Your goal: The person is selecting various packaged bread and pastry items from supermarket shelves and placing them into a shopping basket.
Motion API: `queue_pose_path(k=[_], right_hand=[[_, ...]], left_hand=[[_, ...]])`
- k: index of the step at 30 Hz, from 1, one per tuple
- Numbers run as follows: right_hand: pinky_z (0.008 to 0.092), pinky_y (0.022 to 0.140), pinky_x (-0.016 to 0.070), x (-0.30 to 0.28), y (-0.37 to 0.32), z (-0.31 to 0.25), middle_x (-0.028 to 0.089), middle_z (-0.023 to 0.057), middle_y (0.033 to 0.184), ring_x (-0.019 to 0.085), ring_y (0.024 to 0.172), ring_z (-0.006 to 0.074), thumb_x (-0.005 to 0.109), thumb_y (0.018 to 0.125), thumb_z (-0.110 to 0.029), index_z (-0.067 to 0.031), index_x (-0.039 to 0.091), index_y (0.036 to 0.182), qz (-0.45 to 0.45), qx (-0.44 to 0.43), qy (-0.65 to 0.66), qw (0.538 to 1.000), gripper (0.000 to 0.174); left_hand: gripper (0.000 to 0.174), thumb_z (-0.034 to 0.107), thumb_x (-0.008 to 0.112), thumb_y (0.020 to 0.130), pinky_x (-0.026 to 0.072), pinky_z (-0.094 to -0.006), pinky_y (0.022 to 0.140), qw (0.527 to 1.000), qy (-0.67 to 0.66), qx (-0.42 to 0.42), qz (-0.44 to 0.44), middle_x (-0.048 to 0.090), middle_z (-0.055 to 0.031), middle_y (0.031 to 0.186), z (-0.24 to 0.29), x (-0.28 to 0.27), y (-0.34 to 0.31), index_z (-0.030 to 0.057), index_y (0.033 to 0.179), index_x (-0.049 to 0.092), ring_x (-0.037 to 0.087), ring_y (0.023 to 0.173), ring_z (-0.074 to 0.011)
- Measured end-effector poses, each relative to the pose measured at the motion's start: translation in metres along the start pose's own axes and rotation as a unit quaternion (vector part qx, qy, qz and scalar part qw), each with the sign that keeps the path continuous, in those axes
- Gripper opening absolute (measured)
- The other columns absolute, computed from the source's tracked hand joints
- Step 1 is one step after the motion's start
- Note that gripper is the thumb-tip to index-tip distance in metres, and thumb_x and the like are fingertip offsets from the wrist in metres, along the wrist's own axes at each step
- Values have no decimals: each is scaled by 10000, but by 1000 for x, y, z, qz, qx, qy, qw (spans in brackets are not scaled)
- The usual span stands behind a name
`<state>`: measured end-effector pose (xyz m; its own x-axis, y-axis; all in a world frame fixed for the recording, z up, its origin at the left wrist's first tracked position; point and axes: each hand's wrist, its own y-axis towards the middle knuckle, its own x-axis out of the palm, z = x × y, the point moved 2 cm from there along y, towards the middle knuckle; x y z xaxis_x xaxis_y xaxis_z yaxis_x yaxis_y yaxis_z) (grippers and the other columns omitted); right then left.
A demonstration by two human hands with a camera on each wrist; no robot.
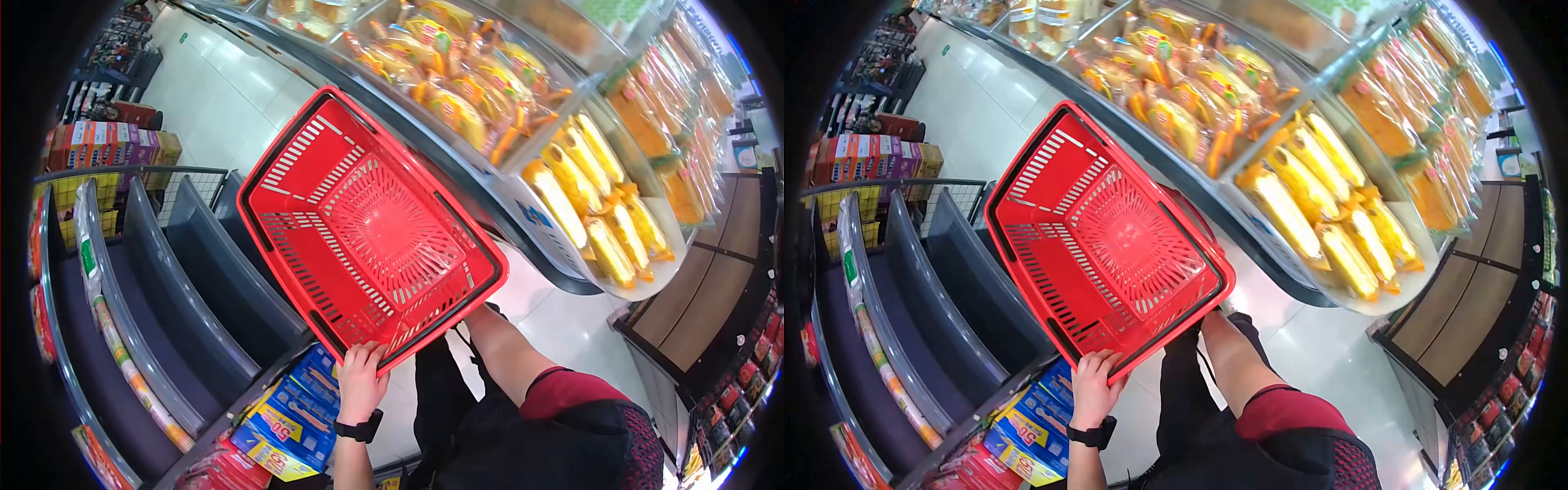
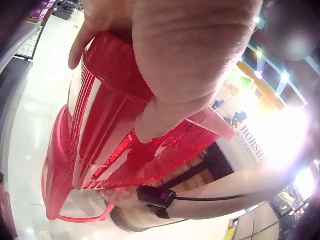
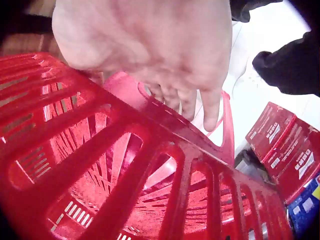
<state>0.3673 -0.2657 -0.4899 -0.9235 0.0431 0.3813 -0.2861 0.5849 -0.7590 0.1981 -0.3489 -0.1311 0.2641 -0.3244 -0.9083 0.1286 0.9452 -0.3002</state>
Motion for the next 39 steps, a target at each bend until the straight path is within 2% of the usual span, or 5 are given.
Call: queue_pose_path(k=[18, 24, 33, 37, 39], right_hand=[[379, 770, 500, -148, -123, 137, 625, 44, 917, 606, 845, 224, 474, 898, -317, -116, 531, 1123, -17, -13, -78, 997, 307], [378, 768, 501, -237, -189, 200, 626, 44, 910, 607, 842, 224, 474, 898, -314, -113, 533, 1120, -45, -13, -98, 994, 305], [377, 765, 504, -189, -112, 102, 628, 46, 900, 609, 836, 224, 475, 897, -309, -110, 536, 1116, -72, -26, -127, 989, 302], [377, 763, 505, -296, -187, 87, 629, 46, 896, 610, 834, 224, 475, 897, -307, -108, 537, 1114, -76, -79, -173, 979, 301], [380, 760, 515, -303, -243, 9, 641, 89, 886, 624, 857, 245, 477, 889, -264, -62, 554, 1091, 71, 153, -9, 986, 297]], left_hand=[[397, 138, 658, 677, 426, -379, 829, 1000, -13, 2, 7, 596, -59, 1007, 121, 111, -115, 103, 1070, 613, 517, 975, -241], [547, 227, 686, 692, 342, -457, 903, 997, -4, -27, -72, 543, -35, 1109, 161, 158, -149, 128, 1203, 520, 462, 1054, -213], [504, 207, 674, 700, 408, -406, 878, 998, -19, -60, -32, 554, -58, 1082, 181, 184, -161, 121, 1177, 538, 482, 1033, -235], [468, 277, 672, 728, 415, -391, 853, 997, 19, -66, -27, 566, -30, 1077, 173, 196, -165, 135, 1158, 554, 483, 1044, -218], [489, 298, 679, 717, 406, -416, 863, 996, 14, -81, -34, 564, -22, 1096, 164, 206, -168, 158, 1166, 545, 479, 1057, -212]])
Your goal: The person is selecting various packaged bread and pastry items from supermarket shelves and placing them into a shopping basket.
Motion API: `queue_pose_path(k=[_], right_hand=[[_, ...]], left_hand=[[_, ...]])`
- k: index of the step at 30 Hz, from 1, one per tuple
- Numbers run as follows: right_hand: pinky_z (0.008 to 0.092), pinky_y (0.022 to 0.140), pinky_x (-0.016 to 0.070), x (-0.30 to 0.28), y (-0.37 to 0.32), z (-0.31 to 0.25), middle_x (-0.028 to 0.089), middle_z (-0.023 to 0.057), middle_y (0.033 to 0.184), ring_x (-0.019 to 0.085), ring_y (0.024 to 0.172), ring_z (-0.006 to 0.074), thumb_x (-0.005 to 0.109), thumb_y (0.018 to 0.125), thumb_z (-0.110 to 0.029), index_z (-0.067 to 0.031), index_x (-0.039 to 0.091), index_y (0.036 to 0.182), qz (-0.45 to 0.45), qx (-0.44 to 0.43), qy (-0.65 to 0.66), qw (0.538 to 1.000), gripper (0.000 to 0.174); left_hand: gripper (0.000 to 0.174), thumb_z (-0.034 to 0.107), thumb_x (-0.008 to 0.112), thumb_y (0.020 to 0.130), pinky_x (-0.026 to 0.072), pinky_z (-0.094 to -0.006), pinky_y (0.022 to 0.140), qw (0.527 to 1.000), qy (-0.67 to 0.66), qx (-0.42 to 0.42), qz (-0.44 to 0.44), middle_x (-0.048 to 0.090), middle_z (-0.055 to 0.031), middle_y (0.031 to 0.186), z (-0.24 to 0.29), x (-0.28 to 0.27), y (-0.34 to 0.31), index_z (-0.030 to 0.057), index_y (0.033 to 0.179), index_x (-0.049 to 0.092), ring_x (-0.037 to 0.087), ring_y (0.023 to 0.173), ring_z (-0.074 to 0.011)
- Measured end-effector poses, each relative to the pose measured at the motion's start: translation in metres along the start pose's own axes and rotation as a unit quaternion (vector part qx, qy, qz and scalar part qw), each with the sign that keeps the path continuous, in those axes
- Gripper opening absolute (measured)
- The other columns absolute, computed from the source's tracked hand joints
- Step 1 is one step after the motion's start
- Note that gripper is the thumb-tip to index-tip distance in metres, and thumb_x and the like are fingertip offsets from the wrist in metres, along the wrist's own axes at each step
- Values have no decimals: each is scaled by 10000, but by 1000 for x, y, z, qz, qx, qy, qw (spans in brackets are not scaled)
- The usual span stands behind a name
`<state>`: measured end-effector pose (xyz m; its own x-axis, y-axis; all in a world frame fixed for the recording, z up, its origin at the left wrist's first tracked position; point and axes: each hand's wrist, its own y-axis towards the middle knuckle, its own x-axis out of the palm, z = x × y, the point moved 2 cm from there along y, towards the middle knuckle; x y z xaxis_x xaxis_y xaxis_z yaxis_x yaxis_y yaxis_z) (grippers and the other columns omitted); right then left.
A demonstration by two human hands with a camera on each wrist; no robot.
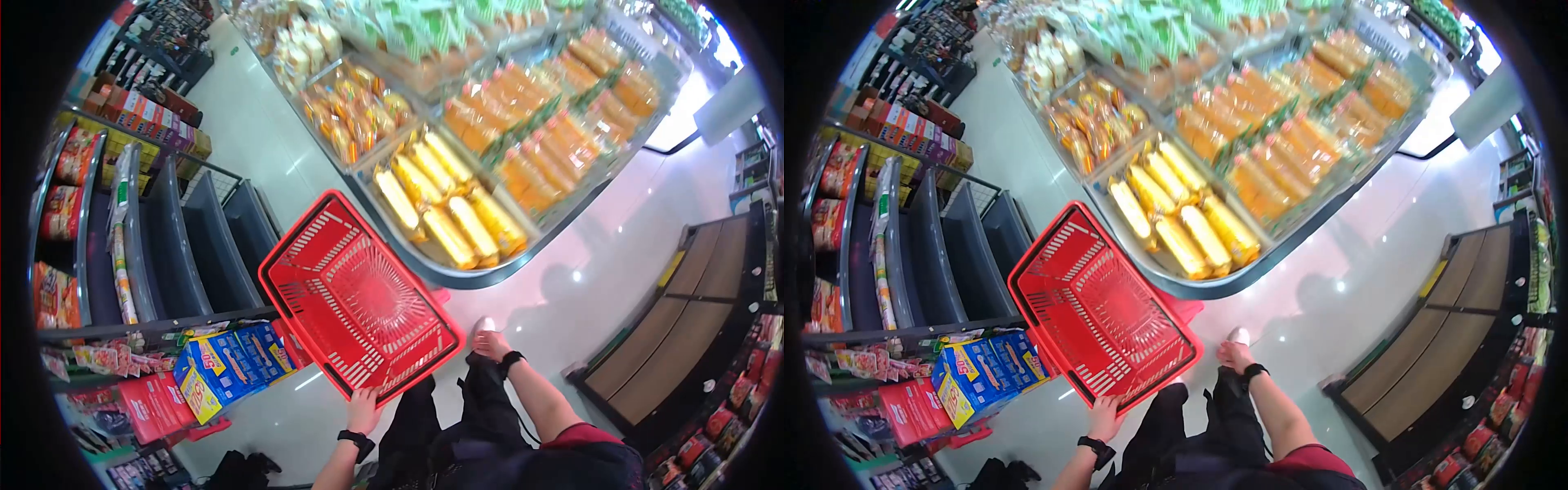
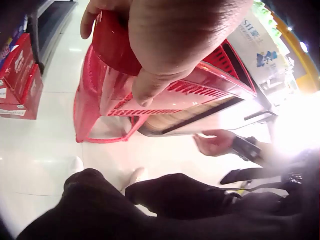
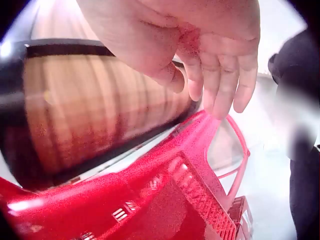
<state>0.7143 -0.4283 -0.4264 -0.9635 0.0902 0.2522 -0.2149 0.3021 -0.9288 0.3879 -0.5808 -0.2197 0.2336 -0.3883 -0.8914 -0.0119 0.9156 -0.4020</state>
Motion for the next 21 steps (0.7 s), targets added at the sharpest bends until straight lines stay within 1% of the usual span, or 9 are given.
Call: queue_pose_path(k=[1, 4, 7, 10, 14, 16, 17, 20, 21], right_hand=[[406, 834, 495, -16, -23, -25, 611, 129, 1029, 606, 936, 271, 407, 913, -244, -28, 505, 1177, -24, 3, -8, 1000, 355], [379, 820, 498, -57, -89, -84, 612, 145, 992, 612, 909, 256, 406, 903, -203, -5, 515, 1160, 22, -74, -73, 994, 343], [348, 754, 507, -72, -150, -143, 617, 128, 930, 613, 845, 232, 439, 887, -175, 4, 527, 1119, 50, -158, -112, 980, 306], [312, 717, 506, -64, -197, -187, 617, 109, 911, 612, 811, 203, 456, 891, -187, 4, 533, 1095, 60, -244, -147, 957, 290], [276, 670, 503, -19, -240, -213, 636, 104, 871, 622, 750, 172, 507, 886, -206, -1, 568, 1037, 65, -320, -197, 924, 262], [258, 643, 498, 7, -251, -218, 643, 95, 836, 622, 709, 156, 513, 892, -215, -2, 582, 1000, 52, -360, -198, 910, 248], [254, 633, 492, 27, -260, -227, 644, 88, 808, 621, 694, 151, 512, 895, -219, 5, 587, 975, 33, -409, -233, 882, 250], [261, 618, 481, 81, -268, -239, 638, 90, 715, 617, 655, 155, 532, 887, -243, 6, 606, 912, 32, -523, -327, 786, 262], [289, 621, 484, 101, -283, -243, 632, 107, 704, 621, 655, 192, 539, 880, -250, 1, 606, 894, 50, -532, -366, 762, 261]], left_hand=[[501, 304, 682, 714, 408, -433, 862, 1000, 24, -16, -11, 559, -12, 1117, 0, 0, 0, 179, 1176, 536, 476, 1072, -205], [515, 266, 697, 698, 396, -501, 890, 998, 0, -69, -12, 518, -36, 1178, -6, 19, 2, 173, 1178, 532, 426, 1143, -230], [586, 324, 706, 692, 335, -601, 937, 981, -54, -180, -40, 402, -81, 1326, 0, 26, 7, 184, 1220, 494, 344, 1249, -268], [619, 384, 683, 706, 317, -599, 953, 966, -119, -229, -9, 405, -91, 1337, 7, 27, 9, 200, 1259, 473, 347, 1258, -282], [551, 396, 643, 738, 362, -540, 946, 962, -132, -234, -57, 488, -105, 1260, 20, 4, 3, 186, 1231, 513, 445, 1187, -290], [476, 394, 603, 768, 423, -460, 905, 972, -147, -165, -80, 563, -114, 1158, 29, -7, 3, 171, 1186, 555, 539, 1076, -292], [437, 373, 585, 785, 460, -403, 857, 979, -151, -122, -57, 587, -110, 1112, 26, -1, 10, 166, 1170, 567, 569, 1021, -291], [395, 359, 578, 794, 483, -425, 798, 977, -190, -95, -35, 606, -133, 1058, 11, 8, 26, 126, 1113, 572, 583, 982, -311], [392, 353, 579, 796, 484, -431, 794, 976, -188, -99, -49, 608, -141, 1046, 10, 5, 30, 114, 1106, 569, 584, 974, -320]])
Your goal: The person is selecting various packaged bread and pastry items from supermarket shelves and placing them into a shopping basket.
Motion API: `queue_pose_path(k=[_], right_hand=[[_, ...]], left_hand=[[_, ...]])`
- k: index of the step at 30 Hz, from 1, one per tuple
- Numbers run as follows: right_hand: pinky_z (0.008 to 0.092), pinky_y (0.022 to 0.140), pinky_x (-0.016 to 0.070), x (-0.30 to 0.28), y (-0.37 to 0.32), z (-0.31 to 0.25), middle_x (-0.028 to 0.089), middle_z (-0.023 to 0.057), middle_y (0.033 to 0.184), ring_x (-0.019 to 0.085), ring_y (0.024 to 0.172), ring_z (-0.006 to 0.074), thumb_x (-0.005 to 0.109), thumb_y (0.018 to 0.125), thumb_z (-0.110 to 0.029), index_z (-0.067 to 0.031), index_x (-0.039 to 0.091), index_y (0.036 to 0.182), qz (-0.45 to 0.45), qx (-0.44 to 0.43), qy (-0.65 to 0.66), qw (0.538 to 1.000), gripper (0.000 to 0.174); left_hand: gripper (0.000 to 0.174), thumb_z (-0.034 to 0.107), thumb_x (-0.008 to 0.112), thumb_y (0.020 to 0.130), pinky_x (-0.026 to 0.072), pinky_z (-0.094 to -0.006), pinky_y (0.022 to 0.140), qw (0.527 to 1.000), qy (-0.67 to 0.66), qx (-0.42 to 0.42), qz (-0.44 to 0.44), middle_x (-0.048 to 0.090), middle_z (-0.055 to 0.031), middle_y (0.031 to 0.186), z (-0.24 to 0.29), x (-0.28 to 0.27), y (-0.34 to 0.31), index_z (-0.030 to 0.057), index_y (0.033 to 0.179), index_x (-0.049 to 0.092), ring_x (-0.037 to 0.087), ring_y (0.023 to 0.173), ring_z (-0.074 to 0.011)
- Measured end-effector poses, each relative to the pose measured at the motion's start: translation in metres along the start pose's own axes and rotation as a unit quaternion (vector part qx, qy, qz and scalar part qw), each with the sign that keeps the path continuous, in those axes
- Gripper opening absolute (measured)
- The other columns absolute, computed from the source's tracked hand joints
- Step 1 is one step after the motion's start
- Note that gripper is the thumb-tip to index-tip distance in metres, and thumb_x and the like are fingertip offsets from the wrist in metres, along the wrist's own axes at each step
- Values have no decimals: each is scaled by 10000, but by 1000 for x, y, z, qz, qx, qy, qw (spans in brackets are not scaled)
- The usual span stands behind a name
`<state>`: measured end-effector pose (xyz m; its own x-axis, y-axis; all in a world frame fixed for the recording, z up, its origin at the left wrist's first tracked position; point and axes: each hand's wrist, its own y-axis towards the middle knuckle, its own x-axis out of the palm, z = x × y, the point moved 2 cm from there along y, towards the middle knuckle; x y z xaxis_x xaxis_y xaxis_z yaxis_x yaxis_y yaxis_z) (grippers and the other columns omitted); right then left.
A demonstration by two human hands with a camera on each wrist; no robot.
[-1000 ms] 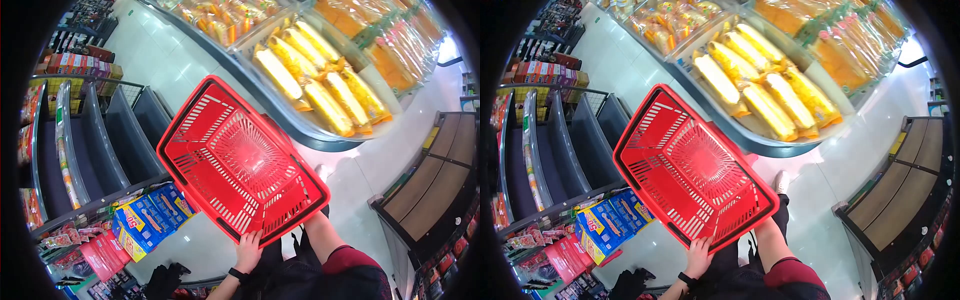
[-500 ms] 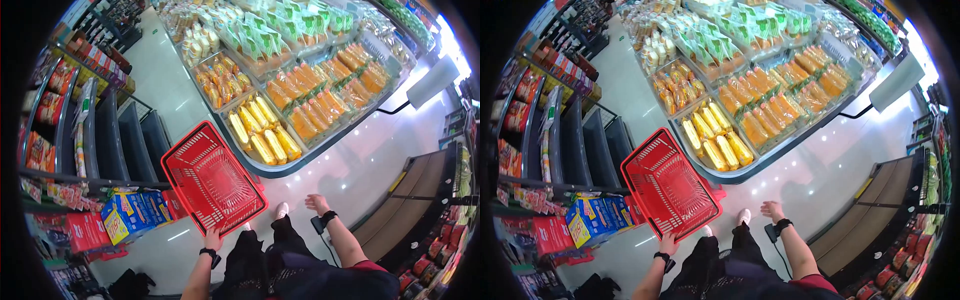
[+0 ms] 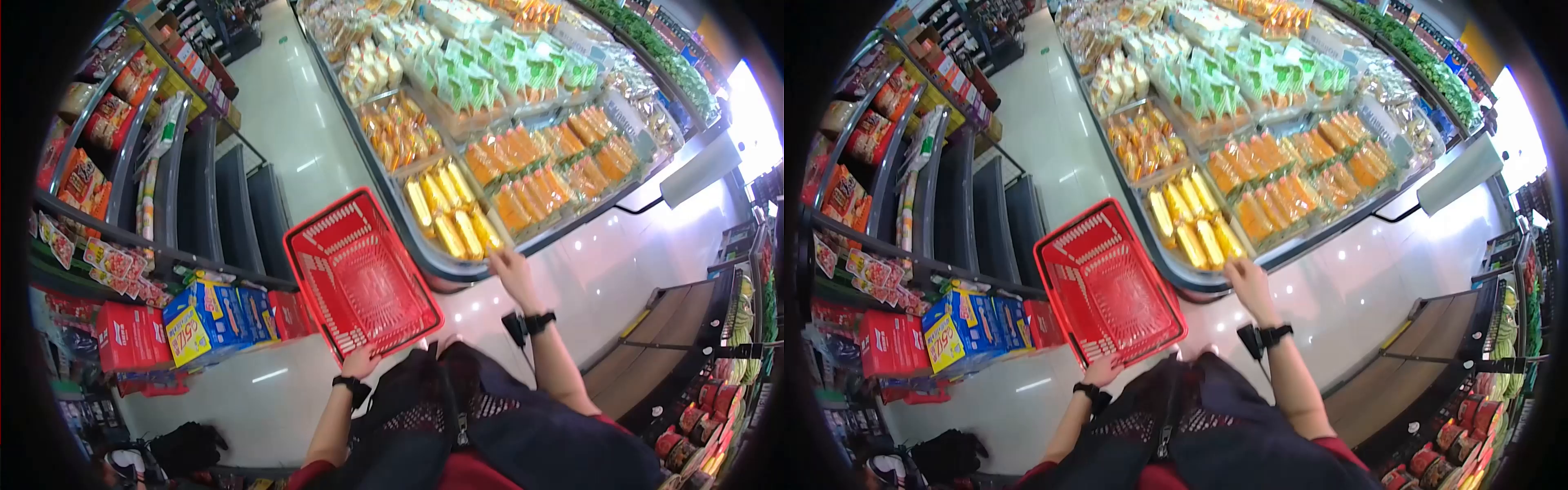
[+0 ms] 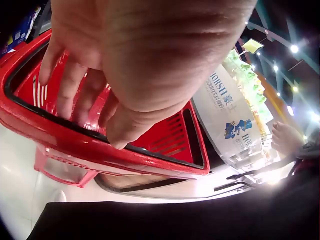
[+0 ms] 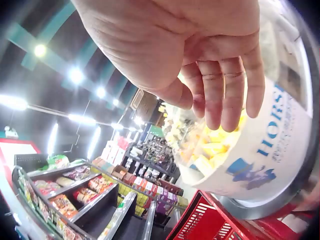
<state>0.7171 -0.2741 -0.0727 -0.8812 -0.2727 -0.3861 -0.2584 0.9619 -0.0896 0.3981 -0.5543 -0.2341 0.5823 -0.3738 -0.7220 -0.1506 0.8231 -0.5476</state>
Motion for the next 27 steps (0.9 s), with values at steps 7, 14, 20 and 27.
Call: queue_pose_path(k=[7, 14, 20, 27], right_hand=[[431, 682, 500, 41, 63, -22, 640, 172, 752, 625, 738, 352, 550, 842, -411, -6, 629, 818, -68, -138, -400, 904, 413], [409, 674, 519, 67, 85, -2, 661, 165, 805, 652, 774, 318, 591, 755, -546, -23, 663, 850, -264, -91, -530, 801, 537], [434, 668, 519, 55, 91, 42, 647, 202, 753, 648, 737, 347, 603, 801, -374, -20, 648, 835, -331, -132, -463, 812, 359], [462, 655, 505, 41, 70, 8, 622, 228, 726, 626, 709, 378, 573, 809, -269, -27, 601, 788, -302, -157, -401, 850, 244]], left_hand=[[411, 316, 584, 804, 461, -423, 858, 995, -29, 23, 94, 578, -166, 1125, 24, -28, -3, 75, 1135, 548, 565, 1018, -319], [425, 298, 600, 803, 445, -413, 888, 981, -97, -106, 129, 576, -169, 1121, 33, -17, -30, 67, 1156, 550, 552, 1042, -322], [420, 275, 631, 809, 462, -404, 850, 956, -130, -210, 159, 589, -199, 1089, 94, -11, -62, 28, 1140, 560, 567, 1011, -338], [431, 275, 609, 816, 445, -409, 877, 959, -160, -155, 178, 573, -170, 1106, 100, -17, -81, 65, 1183, 529, 543, 1042, -334]])
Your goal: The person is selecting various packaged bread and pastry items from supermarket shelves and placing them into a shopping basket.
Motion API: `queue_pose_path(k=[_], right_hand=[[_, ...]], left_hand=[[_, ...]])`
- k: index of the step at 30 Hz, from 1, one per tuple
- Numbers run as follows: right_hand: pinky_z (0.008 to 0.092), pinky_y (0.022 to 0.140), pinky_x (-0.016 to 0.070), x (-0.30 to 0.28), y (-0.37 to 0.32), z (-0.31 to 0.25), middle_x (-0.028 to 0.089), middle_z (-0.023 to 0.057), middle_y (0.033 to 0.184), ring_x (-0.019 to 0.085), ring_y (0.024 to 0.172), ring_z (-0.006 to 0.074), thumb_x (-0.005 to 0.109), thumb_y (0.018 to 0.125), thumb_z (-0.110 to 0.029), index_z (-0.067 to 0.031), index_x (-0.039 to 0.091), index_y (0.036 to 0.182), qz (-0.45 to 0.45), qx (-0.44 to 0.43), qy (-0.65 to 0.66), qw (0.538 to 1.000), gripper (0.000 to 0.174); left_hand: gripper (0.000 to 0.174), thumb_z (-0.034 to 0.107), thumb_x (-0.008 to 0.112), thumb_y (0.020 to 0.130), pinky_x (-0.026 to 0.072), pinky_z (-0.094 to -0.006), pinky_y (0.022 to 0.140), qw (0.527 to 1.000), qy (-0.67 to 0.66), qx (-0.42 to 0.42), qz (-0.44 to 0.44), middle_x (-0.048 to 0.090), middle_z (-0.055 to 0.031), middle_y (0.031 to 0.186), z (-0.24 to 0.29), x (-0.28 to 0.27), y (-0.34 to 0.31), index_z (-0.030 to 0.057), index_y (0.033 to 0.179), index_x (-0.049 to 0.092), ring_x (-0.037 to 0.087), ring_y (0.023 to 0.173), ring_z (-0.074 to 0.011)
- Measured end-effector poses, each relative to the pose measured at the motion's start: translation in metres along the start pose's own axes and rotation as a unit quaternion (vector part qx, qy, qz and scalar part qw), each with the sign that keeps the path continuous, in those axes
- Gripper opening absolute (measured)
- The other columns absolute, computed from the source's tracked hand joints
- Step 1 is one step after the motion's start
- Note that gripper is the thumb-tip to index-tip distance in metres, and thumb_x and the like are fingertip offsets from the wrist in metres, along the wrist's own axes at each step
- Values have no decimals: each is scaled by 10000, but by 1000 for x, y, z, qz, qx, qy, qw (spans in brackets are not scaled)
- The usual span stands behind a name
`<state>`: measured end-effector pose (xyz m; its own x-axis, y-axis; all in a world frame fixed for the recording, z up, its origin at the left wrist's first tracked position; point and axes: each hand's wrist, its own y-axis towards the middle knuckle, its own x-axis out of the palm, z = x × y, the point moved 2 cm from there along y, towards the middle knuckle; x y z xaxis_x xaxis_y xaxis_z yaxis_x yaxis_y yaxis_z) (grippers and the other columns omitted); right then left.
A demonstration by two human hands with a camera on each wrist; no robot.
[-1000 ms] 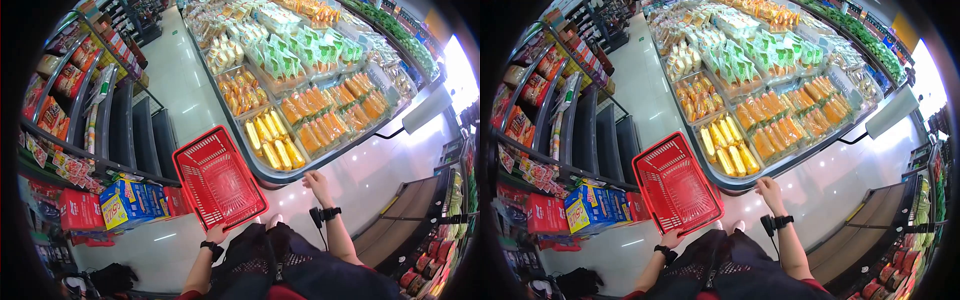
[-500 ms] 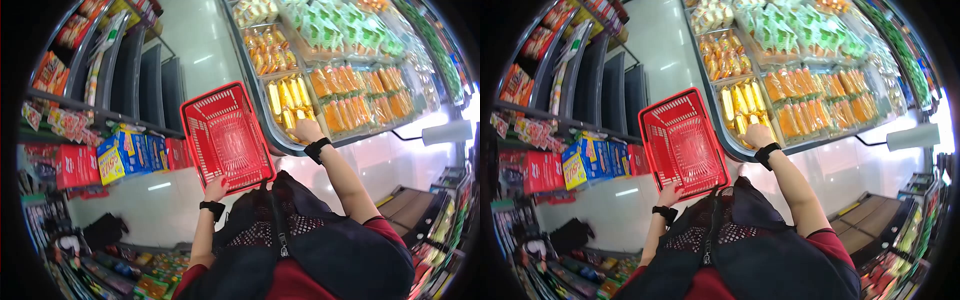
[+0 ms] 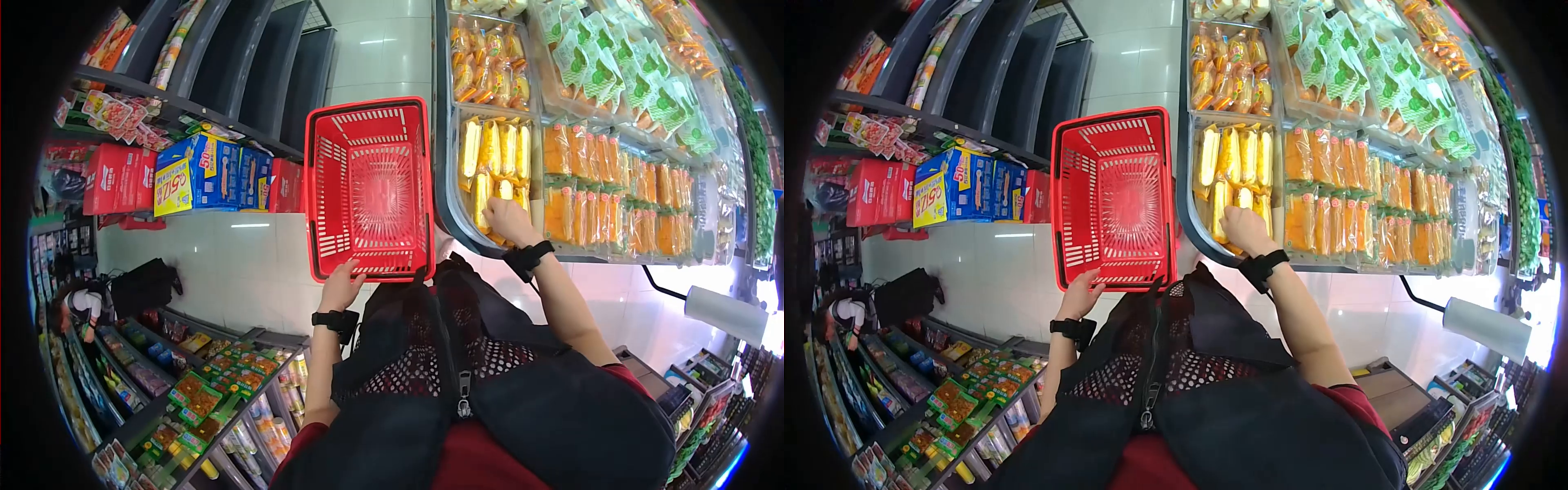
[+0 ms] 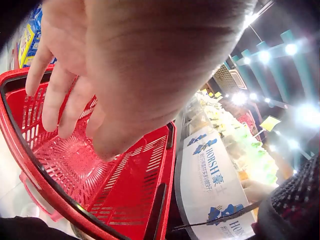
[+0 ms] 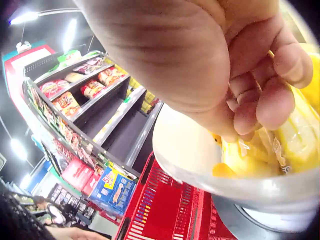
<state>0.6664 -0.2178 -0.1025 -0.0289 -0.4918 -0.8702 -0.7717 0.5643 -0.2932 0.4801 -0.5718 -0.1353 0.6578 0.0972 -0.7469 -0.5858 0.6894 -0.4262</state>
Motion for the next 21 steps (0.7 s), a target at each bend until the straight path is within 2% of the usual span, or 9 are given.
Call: queue_pose_path(k=[4, 7, 9, 10, 12, 13, 16, 18, 21], right_hand=[[475, 659, 498, -2, 9, 5, 614, 235, 719, 614, 700, 392, 564, 801, -264, -38, 589, 784, 9, 25, 115, 993, 228], [479, 663, 496, -4, 14, -14, 623, 234, 742, 611, 700, 404, 582, 801, -331, -19, 585, 793, 86, 44, 94, 991, 312], [466, 672, 505, 5, 30, -17, 636, 225, 763, 624, 718, 399, 584, 805, -404, 4, 588, 797, 155, 31, -16, 987, 409], [466, 672, 505, 5, 37, -20, 636, 225, 763, 624, 718, 399, 584, 805, -404, 4, 588, 797, 156, 32, -16, 987, 409], [451, 697, 512, 9, 51, -21, 644, 225, 812, 636, 774, 386, 575, 808, -460, 31, 576, 871, 57, 112, -54, 991, 494], [482, 732, 499, 9, 55, -18, 623, 275, 838, 617, 822, 418, 512, 843, -456, 26, 552, 948, 18, 126, -53, 990, 495], [487, 725, 498, 19, 71, 8, 622, 276, 840, 619, 818, 414, 506, 854, -420, 19, 559, 948, 49, 120, -39, 991, 452], [490, 720, 494, 14, 76, 14, 627, 257, 852, 618, 815, 407, 488, 867, -344, -16, 570, 956, 56, 97, -39, 993, 349], [496, 710, 489, 12, 97, 25, 626, 243, 850, 615, 813, 404, 424, 879, -234, -65, 545, 1011, 25, 36, -50, 998, 246]], left_hand=[[427, 274, 606, 819, 442, -408, 888, 999, -15, -9, -38, 569, -171, 1120, 1, 0, 24, 62, 1182, 529, 533, 1064, -328], [419, 266, 596, 827, 444, -409, 888, 997, 17, 72, -28, 558, -179, 1138, -6, -8, 46, 48, 1177, 525, 538, 1053, -337], [422, 248, 608, 823, 437, -394, 904, 997, 20, 72, -36, 563, -188, 1137, 8, -20, 54, 34, 1178, 528, 538, 1064, -330], [425, 230, 619, 820, 429, -380, 919, 996, 23, 71, -44, 569, -198, 1136, 16, -25, 57, 20, 1178, 530, 538, 1075, -324], [422, 236, 610, 826, 423, -380, 930, 996, 30, 76, -40, 566, -200, 1141, 17, -26, 60, 23, 1181, 529, 533, 1082, -326], [421, 256, 593, 831, 436, -399, 907, 996, 27, 84, -34, 557, -194, 1149, 12, -22, 62, 40, 1185, 525, 536, 1065, -341], [424, 289, 571, 838, 446, -420, 888, 994, 34, 96, -31, 546, -181, 1165, 2, -15, 63, 68, 1196, 517, 537, 1057, -349], [421, 289, 575, 834, 445, -420, 887, 994, 24, 98, -40, 548, -171, 1164, -13, -7, 66, 75, 1192, 521, 537, 1061, -340], [415, 298, 588, 822, 456, -426, 860, 996, 34, 67, -36, 557, -166, 1138, -16, -10, 60, 74, 1168, 531, 548, 1037, -332]])
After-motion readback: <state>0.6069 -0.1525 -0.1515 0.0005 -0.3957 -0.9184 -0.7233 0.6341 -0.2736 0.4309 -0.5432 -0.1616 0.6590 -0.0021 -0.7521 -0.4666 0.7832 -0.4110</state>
